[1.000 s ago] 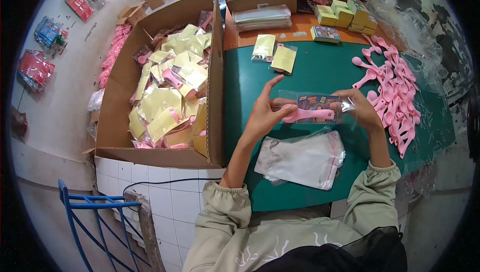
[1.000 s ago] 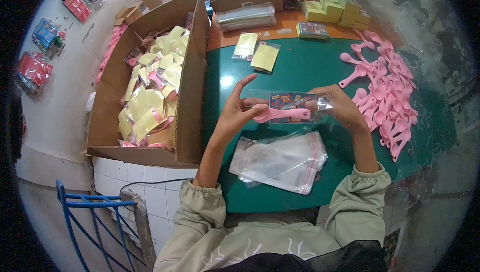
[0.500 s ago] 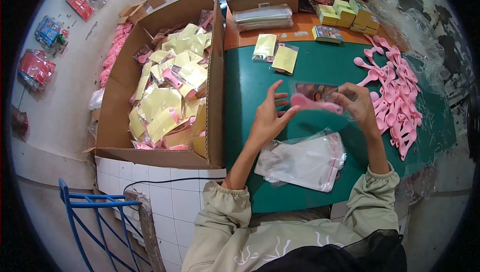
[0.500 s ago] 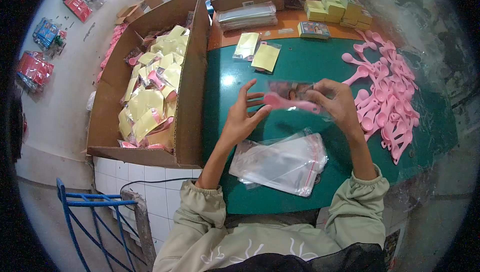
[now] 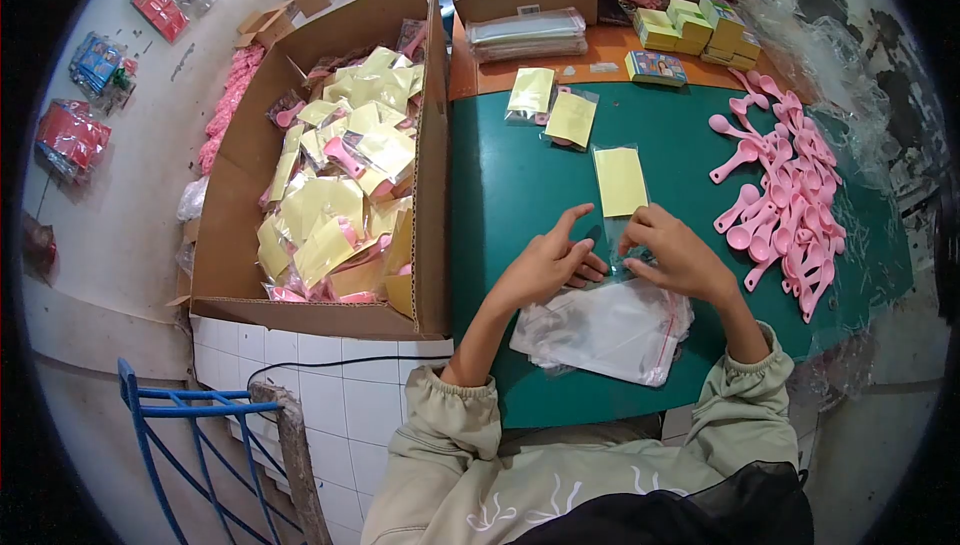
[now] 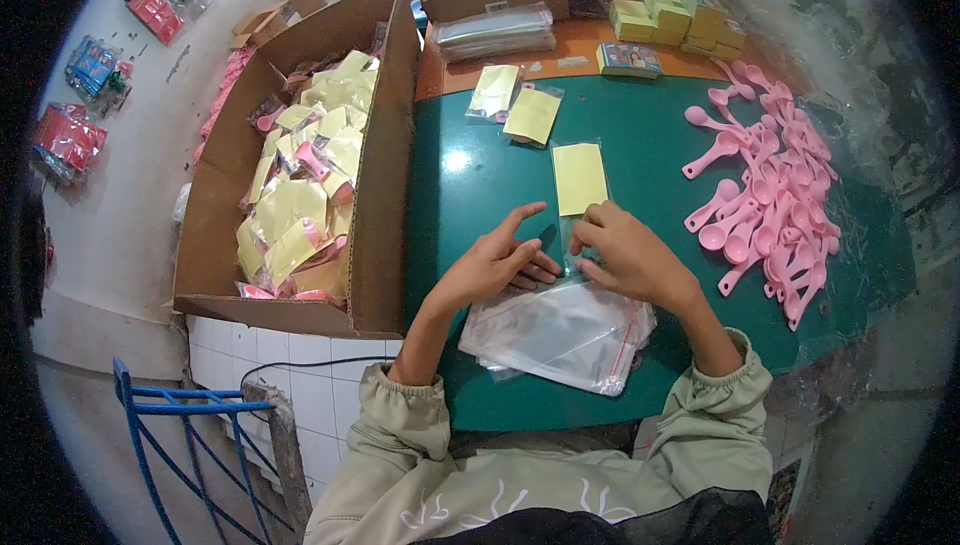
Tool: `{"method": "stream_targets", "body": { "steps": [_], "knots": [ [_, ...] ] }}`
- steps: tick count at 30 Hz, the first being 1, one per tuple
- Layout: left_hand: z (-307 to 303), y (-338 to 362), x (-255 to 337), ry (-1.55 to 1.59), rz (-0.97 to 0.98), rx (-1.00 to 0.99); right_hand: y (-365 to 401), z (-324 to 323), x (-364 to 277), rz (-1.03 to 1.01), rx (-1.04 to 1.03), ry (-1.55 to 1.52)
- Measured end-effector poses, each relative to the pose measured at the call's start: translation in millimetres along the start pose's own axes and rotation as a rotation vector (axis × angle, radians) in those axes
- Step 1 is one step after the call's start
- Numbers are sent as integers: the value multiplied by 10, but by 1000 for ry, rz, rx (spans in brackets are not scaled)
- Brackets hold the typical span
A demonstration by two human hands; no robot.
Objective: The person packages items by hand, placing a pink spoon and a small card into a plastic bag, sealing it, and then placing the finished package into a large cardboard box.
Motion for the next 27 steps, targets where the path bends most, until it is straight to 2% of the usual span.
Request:
{"method": "stream_targets", "body": {
  "steps": [4, 13, 16, 19, 22, 27],
  "knots": [
    [-32, -14, -3, -48, 22, 44, -5, 48, -52, -15, -49, 109],
    [-63, -36, 24, -118, 76, 96, -97, 246, -29, -37, -111, 87],
    [-73, -25, 41, -140, 93, 121, -127, 278, -60, -83, -126, 165],
    [-76, -14, 53, -142, 109, 127, -107, 287, -84, -158, 22, 283],
    [-79, -15, 54, -145, 109, 128, -122, 177, -45, -123, 94, 152],
    [-77, -38, 39, -128, 108, 118, -87, -20, 124, -45, 68, 19]
  ]
}}
Point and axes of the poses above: each hand's wrist, its own y-axis away from the middle knuckle, its own z-axis out of the palm, x = y × z, the point moved 5 cm from there along -y, towards the middle knuckle, and after that the axes turned 15 degrees about y, right-handed, at the moved point
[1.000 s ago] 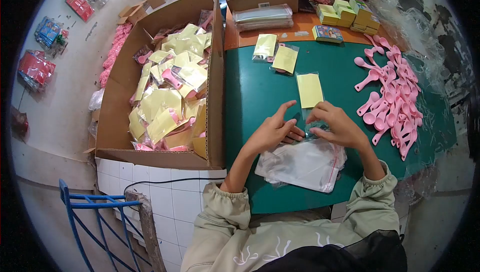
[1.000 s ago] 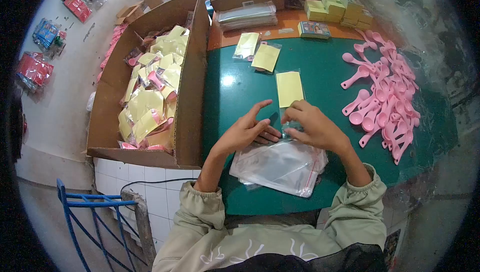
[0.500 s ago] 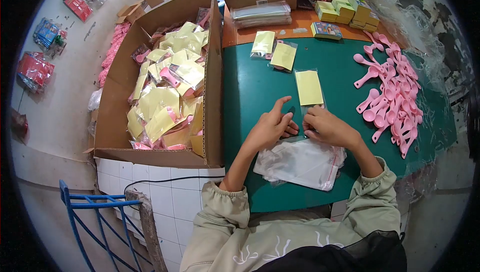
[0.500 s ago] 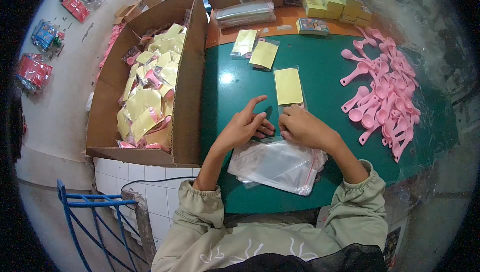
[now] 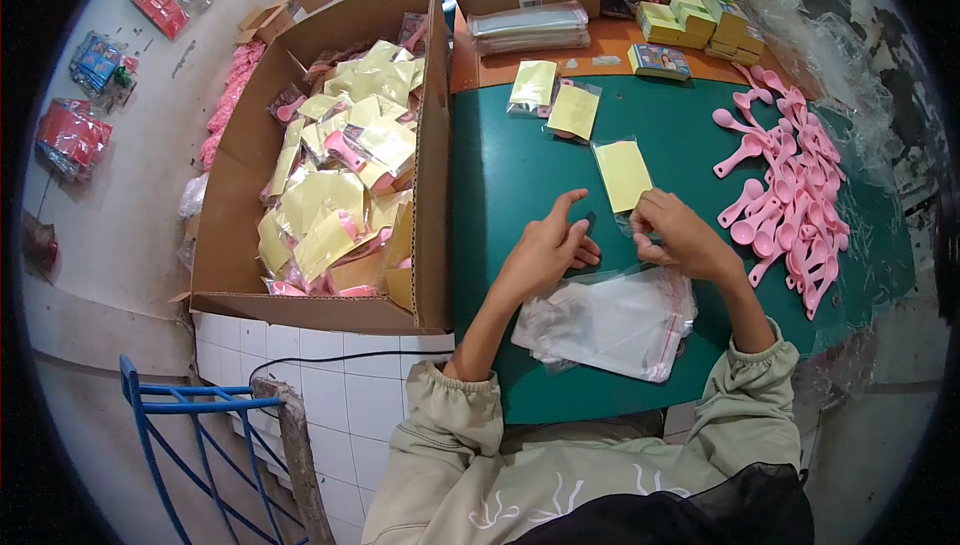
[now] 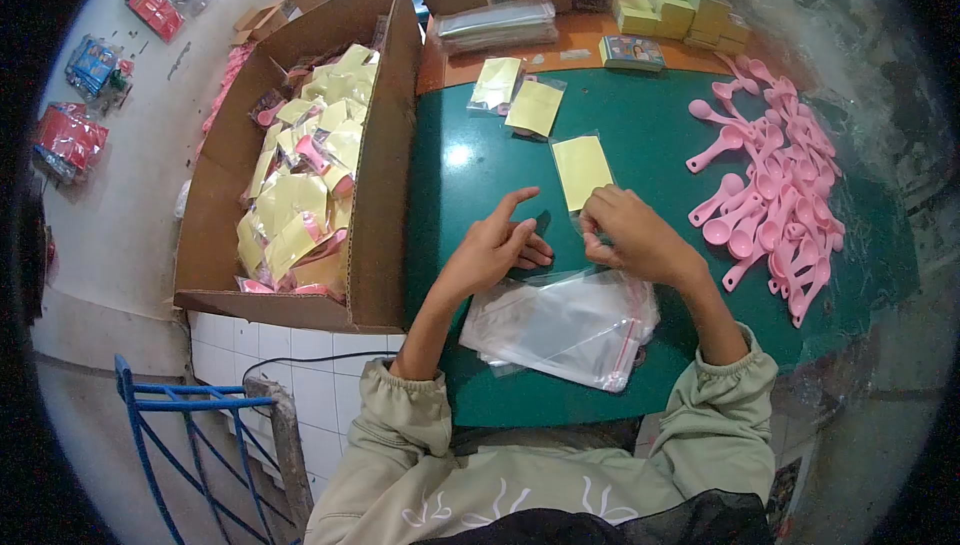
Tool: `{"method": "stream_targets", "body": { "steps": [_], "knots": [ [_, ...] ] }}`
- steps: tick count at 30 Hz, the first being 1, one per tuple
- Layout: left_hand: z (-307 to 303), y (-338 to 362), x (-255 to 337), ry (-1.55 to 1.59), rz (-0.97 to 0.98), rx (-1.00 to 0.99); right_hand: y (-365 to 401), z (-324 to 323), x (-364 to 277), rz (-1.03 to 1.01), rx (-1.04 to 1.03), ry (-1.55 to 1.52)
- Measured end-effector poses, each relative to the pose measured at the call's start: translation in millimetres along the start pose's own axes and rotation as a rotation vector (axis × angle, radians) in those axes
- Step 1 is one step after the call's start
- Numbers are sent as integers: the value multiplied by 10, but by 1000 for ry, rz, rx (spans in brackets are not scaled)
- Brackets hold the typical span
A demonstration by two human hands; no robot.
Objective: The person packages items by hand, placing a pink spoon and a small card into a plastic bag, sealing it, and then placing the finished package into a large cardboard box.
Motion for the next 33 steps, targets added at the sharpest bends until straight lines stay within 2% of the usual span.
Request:
{"method": "stream_targets", "body": {
  "steps": [2, 4, 8, 10, 14, 16, 20, 23, 24, 27, 33],
  "knots": [
    [39, -6, 13, 19, 2, -13, -4, -9, 24, 38, -12, -98],
    [128, 6, 35, 183, -66, -22, -15, -4, -3, 70, -9, -213],
    [221, -106, -138, 446, -162, -41, -56, 72, -183, -24, 32, -127],
    [180, -176, -184, 356, -80, -46, -64, 108, -249, -85, 77, 0],
    [179, -166, -144, 372, -9, -69, -54, 132, -278, -99, 12, -126],
    [116, -174, -139, 336, -9, 19, -29, 62, -273, -81, -19, -212],
    [51, -122, -28, 452, -27, 58, 48, -208, -164, -23, 31, -319],
    [94, -105, -61, 453, -46, -31, 30, -206, -125, 14, 118, -248],
    [104, -96, -62, 443, -62, -39, 20, -128, -125, 50, 72, -254],
    [123, -87, -82, 403, -102, -64, -7, -15, -249, -4, 121, -118],
    [128, -82, -100, 336, -142, -80, -3, 2, -403, -79, 61, 48]
  ]
}}
Point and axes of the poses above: each hand's wrist, its own y-axis away from the middle knuckle, its own z-axis out of the palm, x = y × z, the point moved 5 cm from there along -y, towards the middle knuckle, and after that the axes turned 15 degrees about y, right-handed, at the moved point
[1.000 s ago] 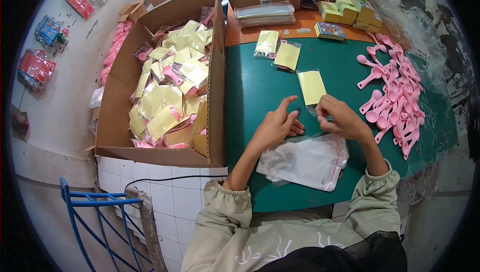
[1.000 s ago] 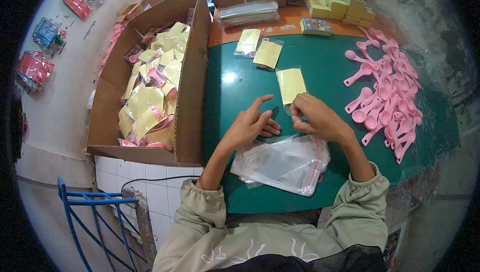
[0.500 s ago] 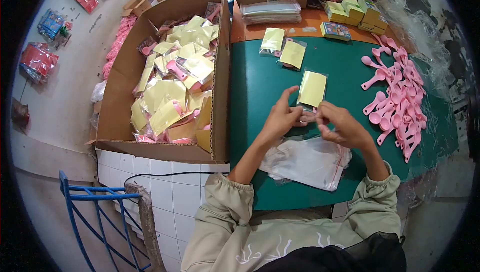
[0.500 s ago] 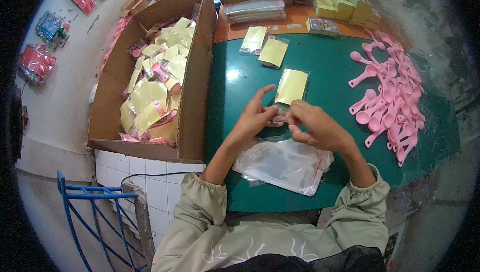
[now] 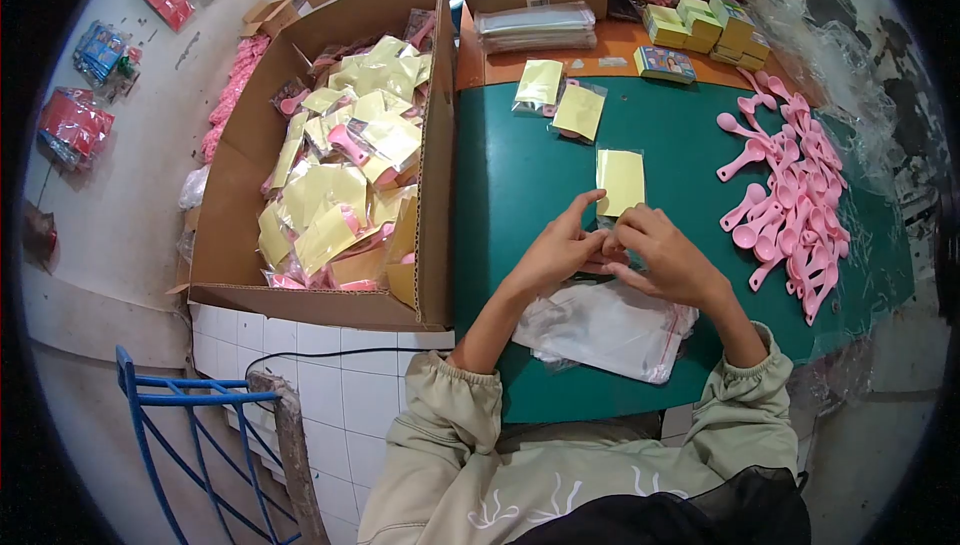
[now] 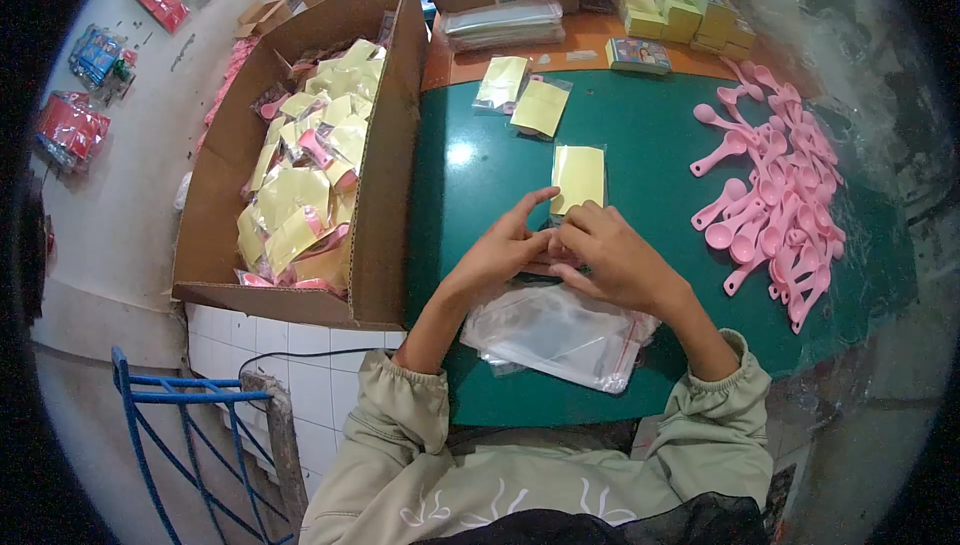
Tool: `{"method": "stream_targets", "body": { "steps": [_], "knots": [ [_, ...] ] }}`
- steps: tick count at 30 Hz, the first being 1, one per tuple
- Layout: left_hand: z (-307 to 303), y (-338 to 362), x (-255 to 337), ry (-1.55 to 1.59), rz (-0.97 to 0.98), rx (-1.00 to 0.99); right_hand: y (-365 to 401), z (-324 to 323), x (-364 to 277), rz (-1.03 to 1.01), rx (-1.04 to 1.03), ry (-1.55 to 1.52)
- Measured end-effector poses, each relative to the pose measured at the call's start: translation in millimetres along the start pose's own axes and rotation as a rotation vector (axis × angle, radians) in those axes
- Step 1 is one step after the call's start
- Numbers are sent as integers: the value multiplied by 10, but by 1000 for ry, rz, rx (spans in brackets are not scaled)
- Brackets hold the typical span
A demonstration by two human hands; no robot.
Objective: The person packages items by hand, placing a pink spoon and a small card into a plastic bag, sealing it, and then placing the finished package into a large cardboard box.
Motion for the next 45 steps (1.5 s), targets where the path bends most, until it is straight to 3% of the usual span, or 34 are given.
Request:
{"method": "stream_targets", "body": {
  "steps": [11, 16, 22, 26, 28, 30, 31, 32, 34, 36, 37, 38, 40, 42, 45],
  "knots": [
    [19, 1, -1, 7, -15, -2, 7, 68, -38, -75, 0, 102],
    [-12, -33, -31, -15, 75, 25, 0, 71, 26, -80, -3, 149],
    [-14, 19, 66, 62, 94, 26, 111, -411, 328, 55, 161, -282],
    [6, 33, 44, 73, 76, -48, 660, -1019, 1012, 308, 159, -635],
    [18, 18, 40, 127, 47, -63, 1082, -1384, 1509, 358, 198, -476],
    [36, 6, 57, 156, 36, -70, 1698, -1633, 2418, 767, 386, -485],
    [45, 10, 58, 160, 34, -70, 2329, -1851, 3179, 1150, 76, 424],
    [49, 8, 74, 161, 36, -69, 2663, -1857, 3258, 1447, 12, 866],
    [44, 17, 117, 145, 29, -48, 2728, -1903, 3086, 1560, -63, 1224],
    [53, 23, 125, 162, 38, -21, 2443, -1766, 2918, 1249, -96, 1015],
    [55, 18, 134, 180, 49, -7, 2146, -1567, 2602, 961, 321, 950],
    [50, 22, 135, 194, 60, 6, 1848, -1348, 2391, 768, 429, 714],
    [38, 53, 136, 229, 76, 7, 685, -592, 1177, 259, 81, -255],
    [34, 46, 139, 260, 104, -1, 219, -304, 498, 332, 40, -194],
    [-10, 44, 155, 283, 121, -26, 37, -123, 373, 202, 205, -18]
  ]
}}
Point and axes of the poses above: each hand's wrist, its own y-axis away from the middle knuckle, its own z-axis out of the palm, x = y × z, the point moved 5 cm from there along -y, towards the middle knuckle, and after that the axes turned 15 degrees about y, right-handed, at the moved point
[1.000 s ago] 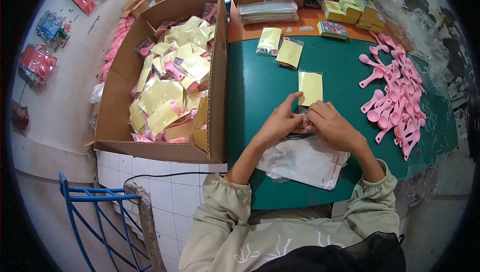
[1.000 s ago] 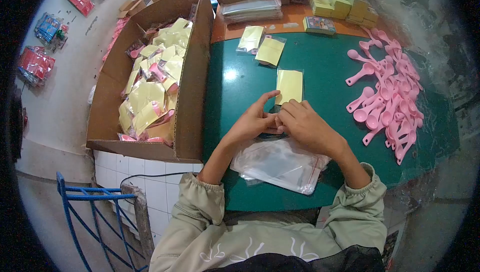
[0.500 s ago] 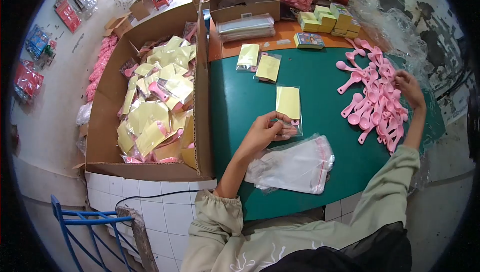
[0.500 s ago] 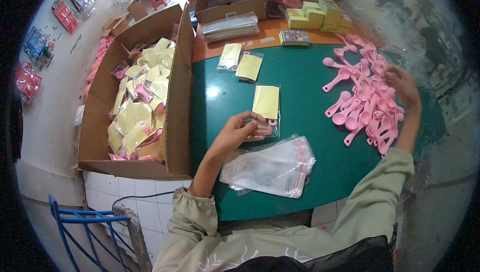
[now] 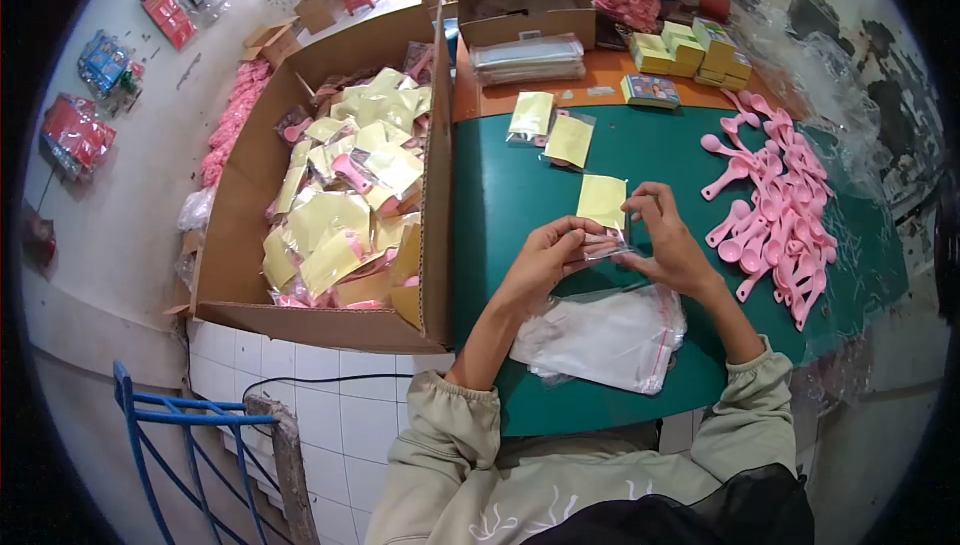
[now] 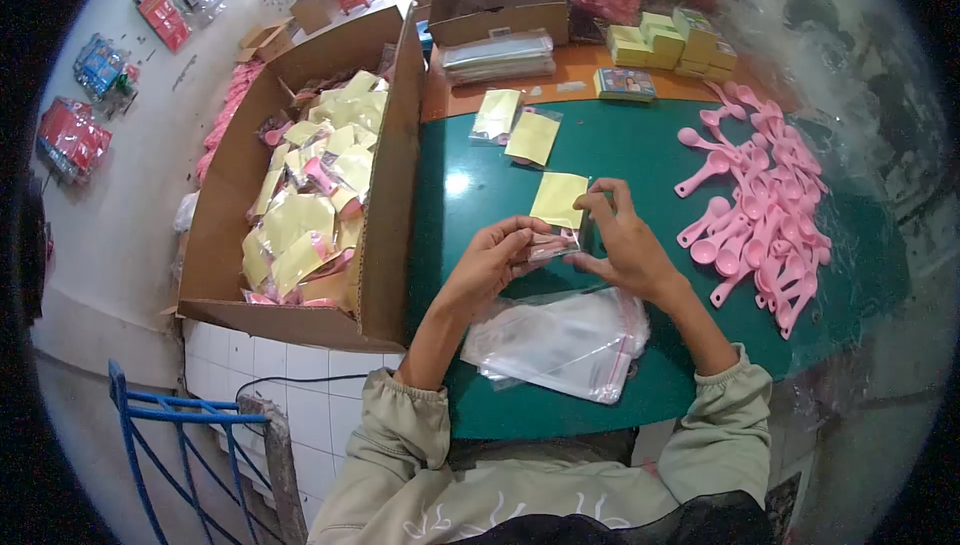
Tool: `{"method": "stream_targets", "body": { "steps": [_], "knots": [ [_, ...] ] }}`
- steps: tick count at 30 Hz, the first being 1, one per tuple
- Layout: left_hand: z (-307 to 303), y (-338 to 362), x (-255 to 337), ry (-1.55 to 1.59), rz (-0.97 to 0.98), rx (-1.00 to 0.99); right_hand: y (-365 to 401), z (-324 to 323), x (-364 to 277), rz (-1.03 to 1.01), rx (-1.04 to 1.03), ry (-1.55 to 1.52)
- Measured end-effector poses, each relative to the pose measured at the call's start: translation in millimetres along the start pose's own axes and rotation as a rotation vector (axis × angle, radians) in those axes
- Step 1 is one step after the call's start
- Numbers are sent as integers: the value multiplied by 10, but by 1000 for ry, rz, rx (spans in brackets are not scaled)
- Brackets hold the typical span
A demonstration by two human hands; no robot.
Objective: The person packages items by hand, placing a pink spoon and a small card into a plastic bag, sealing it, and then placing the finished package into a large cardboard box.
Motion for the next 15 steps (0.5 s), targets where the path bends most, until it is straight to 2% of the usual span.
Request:
{"method": "stream_targets", "body": {
  "steps": [1, 2, 5, 8, 11, 15],
  "knots": [
    [15, 4, 16, 8, -13, -13, 7, 42, 14, -69, 76, 56],
    [28, 11, 9, 17, -30, -27, 25, 68, 87, -29, 102, -70],
    [38, 17, 14, 33, -69, -94, 86, 25, 188, -1, 113, -56],
    [-28, 8, -6, -129, 13, -73, 141, 13, 249, 122, 116, -249],
    [-12, 1, -9, -518, 169, -67, 159, 53, 322, 123, 104, -302],
    [27, -36, -67, -503, 117, 2, 176, 108, 379, 218, 36, -419]
  ]
}}
Point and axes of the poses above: each hand's wrist, its own y-axis away from the middle knuckle, its own z-axis out of the palm, x = y × z, the point moved 5 cm from there along -y, towards the middle knuckle, and after that the axes turned 15 degrees about y, right-handed, at the moved point
